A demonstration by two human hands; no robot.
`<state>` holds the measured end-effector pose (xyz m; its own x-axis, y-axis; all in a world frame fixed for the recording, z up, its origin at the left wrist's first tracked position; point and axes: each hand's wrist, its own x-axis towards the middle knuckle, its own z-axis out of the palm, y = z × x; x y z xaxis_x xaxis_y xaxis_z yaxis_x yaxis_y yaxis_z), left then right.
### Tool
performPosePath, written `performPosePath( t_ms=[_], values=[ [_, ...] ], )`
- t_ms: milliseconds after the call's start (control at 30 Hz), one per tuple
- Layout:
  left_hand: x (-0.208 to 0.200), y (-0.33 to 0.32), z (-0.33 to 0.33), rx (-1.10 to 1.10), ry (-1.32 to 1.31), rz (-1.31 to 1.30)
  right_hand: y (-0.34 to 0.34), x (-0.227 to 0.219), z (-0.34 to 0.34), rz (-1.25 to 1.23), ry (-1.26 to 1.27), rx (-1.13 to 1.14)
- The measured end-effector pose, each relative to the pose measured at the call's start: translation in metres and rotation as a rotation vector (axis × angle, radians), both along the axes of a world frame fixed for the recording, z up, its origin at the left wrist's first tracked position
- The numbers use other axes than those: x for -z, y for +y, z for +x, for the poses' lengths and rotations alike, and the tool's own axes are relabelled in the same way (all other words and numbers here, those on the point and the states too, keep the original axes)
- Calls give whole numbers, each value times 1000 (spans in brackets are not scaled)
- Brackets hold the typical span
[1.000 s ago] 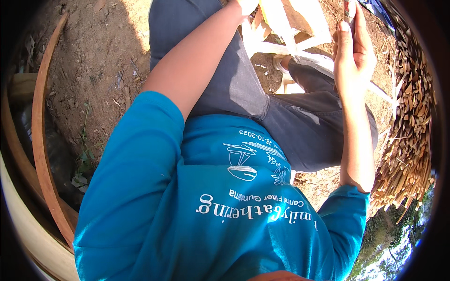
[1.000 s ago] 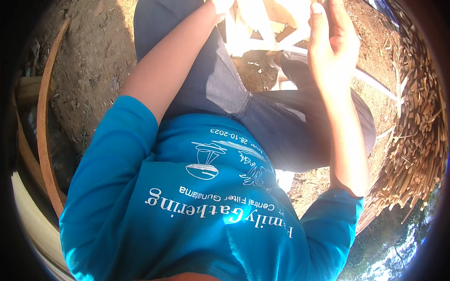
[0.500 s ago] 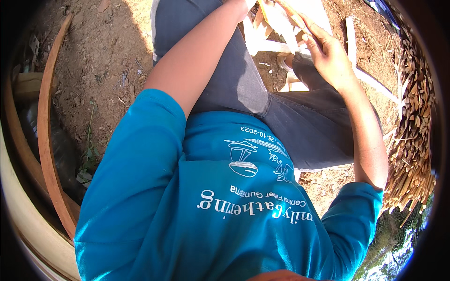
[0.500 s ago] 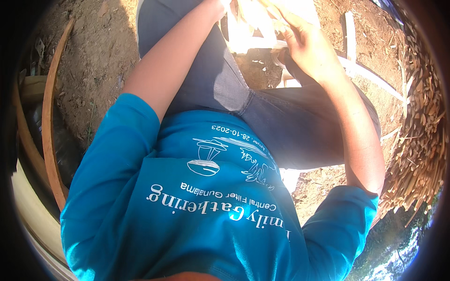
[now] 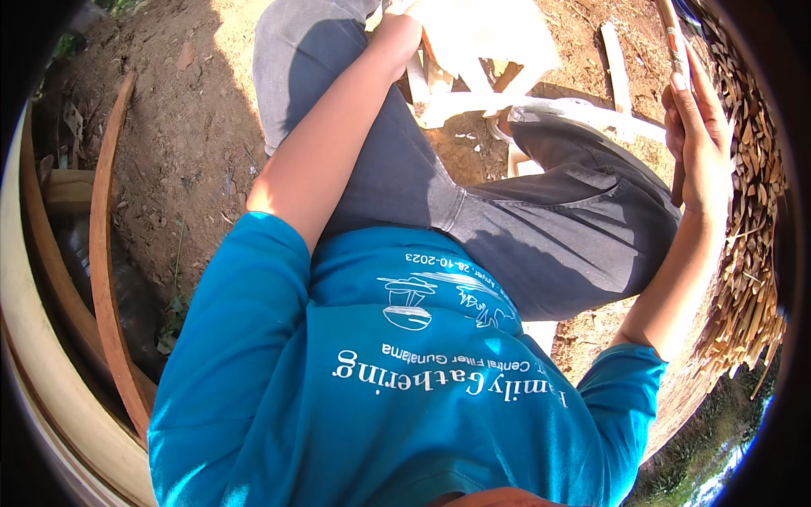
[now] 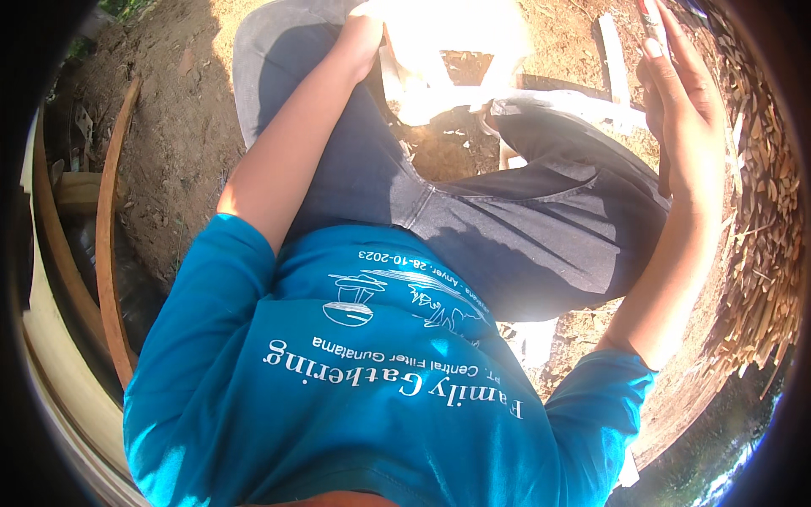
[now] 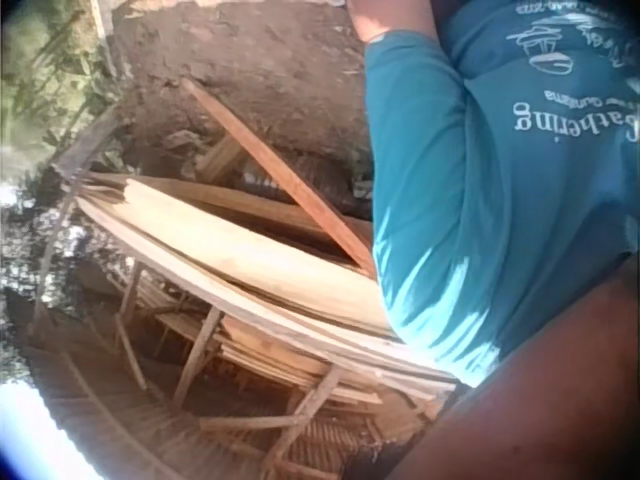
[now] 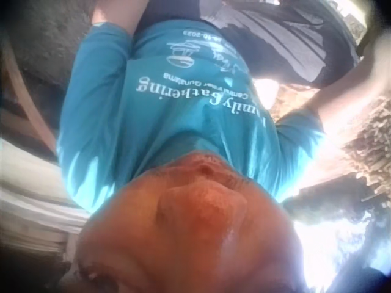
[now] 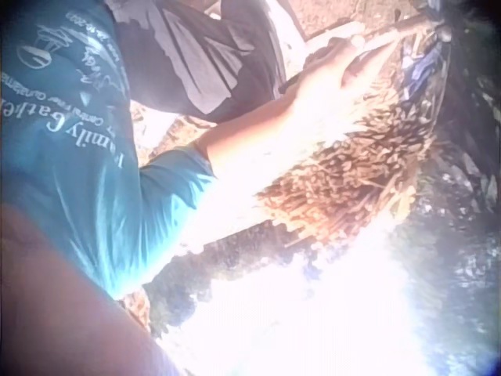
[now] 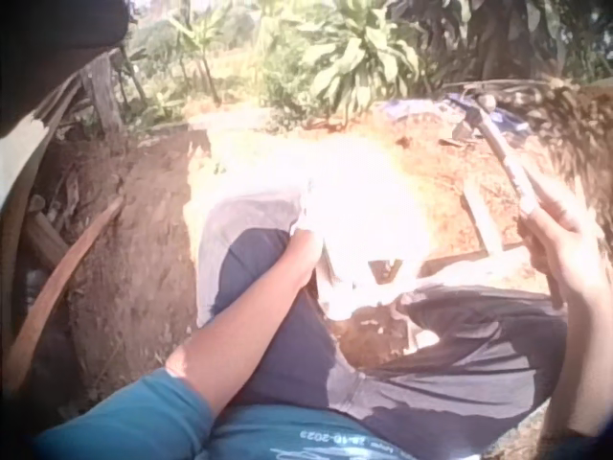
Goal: The person hammers a small wooden joint together and secures it with small nails.
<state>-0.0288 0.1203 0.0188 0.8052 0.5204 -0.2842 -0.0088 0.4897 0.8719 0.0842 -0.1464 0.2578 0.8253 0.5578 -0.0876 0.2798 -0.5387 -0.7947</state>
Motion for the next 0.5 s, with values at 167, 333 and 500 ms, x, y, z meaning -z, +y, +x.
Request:
performPosePath(
  t_ms=[167, 333, 500],
  values=[
    [32, 12, -1, 73, 9, -14, -11, 4, -6, 33, -39, 43],
    [-17, 33, -57, -125, 36, 151, -28, 9, -2, 118, 5, -21],
    [-85, 90, -209, -199, 278, 1052, -44, 4, -7, 48, -89, 14]
  ],
)
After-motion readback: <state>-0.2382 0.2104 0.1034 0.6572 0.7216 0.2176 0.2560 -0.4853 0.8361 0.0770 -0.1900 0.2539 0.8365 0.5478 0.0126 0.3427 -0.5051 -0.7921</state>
